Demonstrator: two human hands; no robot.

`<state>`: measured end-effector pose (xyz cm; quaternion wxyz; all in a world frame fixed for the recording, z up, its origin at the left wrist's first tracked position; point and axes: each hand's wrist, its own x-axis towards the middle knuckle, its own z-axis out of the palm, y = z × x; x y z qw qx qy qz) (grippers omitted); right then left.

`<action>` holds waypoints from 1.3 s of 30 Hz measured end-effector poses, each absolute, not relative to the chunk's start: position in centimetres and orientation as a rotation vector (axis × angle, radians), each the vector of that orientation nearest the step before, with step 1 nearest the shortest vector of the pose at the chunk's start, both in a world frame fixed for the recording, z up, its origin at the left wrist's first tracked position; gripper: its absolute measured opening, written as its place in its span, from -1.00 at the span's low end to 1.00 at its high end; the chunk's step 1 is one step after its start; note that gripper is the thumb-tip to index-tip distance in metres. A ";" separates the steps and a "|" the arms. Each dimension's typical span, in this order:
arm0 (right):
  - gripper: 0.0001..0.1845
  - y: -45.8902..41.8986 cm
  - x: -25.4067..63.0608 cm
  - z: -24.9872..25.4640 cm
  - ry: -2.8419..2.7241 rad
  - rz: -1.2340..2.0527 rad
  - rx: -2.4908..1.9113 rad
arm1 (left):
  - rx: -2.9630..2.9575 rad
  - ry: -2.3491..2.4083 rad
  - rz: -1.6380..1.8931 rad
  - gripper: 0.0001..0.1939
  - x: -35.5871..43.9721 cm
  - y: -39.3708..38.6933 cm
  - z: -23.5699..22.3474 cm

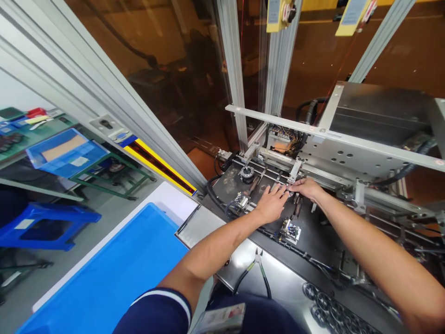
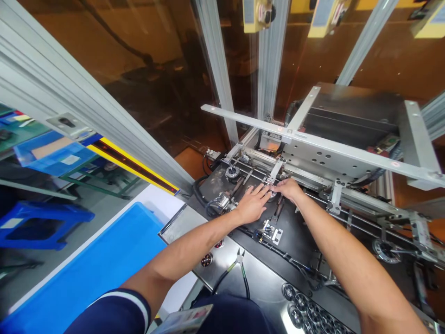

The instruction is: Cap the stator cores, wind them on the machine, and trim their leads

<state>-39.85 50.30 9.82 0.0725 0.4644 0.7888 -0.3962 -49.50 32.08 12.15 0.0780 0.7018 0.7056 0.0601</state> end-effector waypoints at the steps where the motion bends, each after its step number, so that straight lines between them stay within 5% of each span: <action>1: -0.65 50.2 -39.9 9.6 2.360 -1.211 1.403 | 2.106 2.110 0.173 -0.42 -49.5 32.1 12.2; 9: -0.65 47.5 -39.3 13.7 2.568 -1.144 1.402 | 2.115 2.122 0.088 -0.27 -49.1 31.8 12.2; 16: -0.58 46.2 -24.3 21.3 2.771 -0.859 1.502 | 2.072 2.097 0.014 -0.20 -49.1 31.9 12.8; 20: -0.60 47.4 -19.9 19.2 2.615 -0.679 1.644 | 2.042 2.096 -0.026 -0.26 -49.1 32.3 14.3; 27: -0.68 47.8 -21.7 13.3 2.420 -0.754 1.506 | 2.085 2.122 -0.018 -0.69 -45.4 32.0 18.6; 33: -0.69 50.6 -21.0 13.1 2.373 -0.834 1.491 | 2.211 2.017 0.022 -0.66 -41.1 32.9 20.5; 39: -0.67 53.6 -23.5 11.8 2.364 -0.979 1.501 | 2.252 1.909 -0.049 -0.56 -36.5 35.6 17.3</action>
